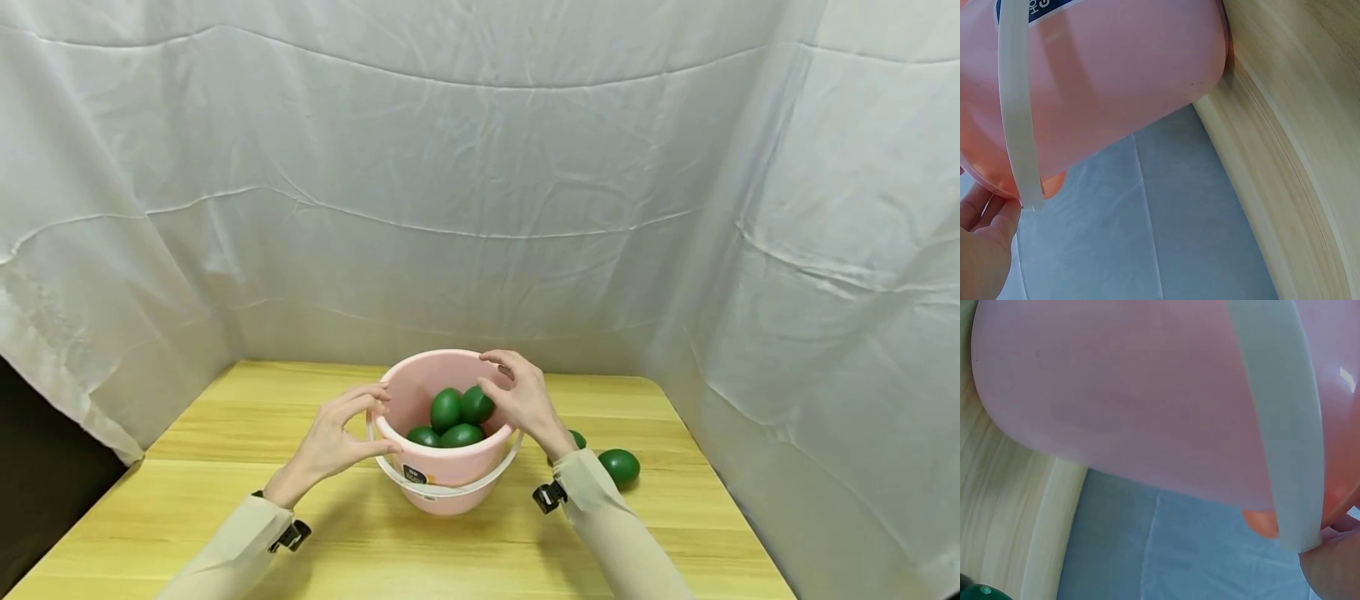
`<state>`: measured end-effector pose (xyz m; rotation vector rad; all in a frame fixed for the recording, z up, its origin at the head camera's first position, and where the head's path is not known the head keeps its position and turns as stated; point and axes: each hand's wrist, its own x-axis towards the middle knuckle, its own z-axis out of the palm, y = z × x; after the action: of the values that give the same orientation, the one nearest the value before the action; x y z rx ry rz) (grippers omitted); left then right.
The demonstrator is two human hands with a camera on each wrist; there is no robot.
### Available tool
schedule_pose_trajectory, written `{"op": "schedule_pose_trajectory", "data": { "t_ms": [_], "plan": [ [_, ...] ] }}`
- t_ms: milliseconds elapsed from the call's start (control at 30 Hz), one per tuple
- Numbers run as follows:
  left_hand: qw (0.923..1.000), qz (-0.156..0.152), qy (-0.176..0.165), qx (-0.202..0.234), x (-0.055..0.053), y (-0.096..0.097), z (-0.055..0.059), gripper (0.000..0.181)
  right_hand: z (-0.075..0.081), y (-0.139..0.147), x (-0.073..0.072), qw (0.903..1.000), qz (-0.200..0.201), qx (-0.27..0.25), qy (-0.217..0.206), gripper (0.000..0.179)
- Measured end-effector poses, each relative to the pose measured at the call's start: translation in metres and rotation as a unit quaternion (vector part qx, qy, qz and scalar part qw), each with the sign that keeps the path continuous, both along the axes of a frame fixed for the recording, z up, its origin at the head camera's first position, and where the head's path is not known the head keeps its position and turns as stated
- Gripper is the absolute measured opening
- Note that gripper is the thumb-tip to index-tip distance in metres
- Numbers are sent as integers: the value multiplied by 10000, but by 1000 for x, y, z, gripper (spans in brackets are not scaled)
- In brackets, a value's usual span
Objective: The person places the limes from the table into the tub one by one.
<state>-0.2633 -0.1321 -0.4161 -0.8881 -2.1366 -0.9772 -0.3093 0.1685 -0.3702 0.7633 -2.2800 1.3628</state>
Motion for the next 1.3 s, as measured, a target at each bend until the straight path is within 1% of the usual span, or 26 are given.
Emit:
{"op": "schedule_pose_trajectory", "data": {
  "t_ms": [100,133,333,500,600,733,867,1000,1100,1300],
  "plan": [
    [10000,-15,35,18,0,0,0,43,1,1,1,10000,-72,-13,-6,33],
    [10000,-23,61,20,0,0,0,43,-2,3,-3,9999,-114,22,45,33],
    [9999,-2,141,4,0,0,-1,44,-3,9,0,9991,-377,77,162,30],
    [10000,-26,32,34,1,0,-2,43,-7,18,4,9991,-416,-25,-120,31],
    [10000,-45,66,48,0,0,-2,43,-9,24,4,9986,-424,-163,-269,31],
    [9999,-41,142,52,-1,0,-1,43,-11,33,5,9980,-482,-260,-324,32],
    [9998,-68,171,65,-1,1,0,43,-15,43,7,9975,-552,-231,-378,32],
    [9997,-89,236,74,-1,1,-1,43,-18,50,7,9972,-528,-342,-400,33],
    [9997,-76,240,78,-1,1,-1,44,-21,54,8,9962,-609,-409,-463,32],
    [9996,-49,261,38,-2,0,-3,47,-25,63,12,9912,-1082,-232,-725,28]
  ]
}}
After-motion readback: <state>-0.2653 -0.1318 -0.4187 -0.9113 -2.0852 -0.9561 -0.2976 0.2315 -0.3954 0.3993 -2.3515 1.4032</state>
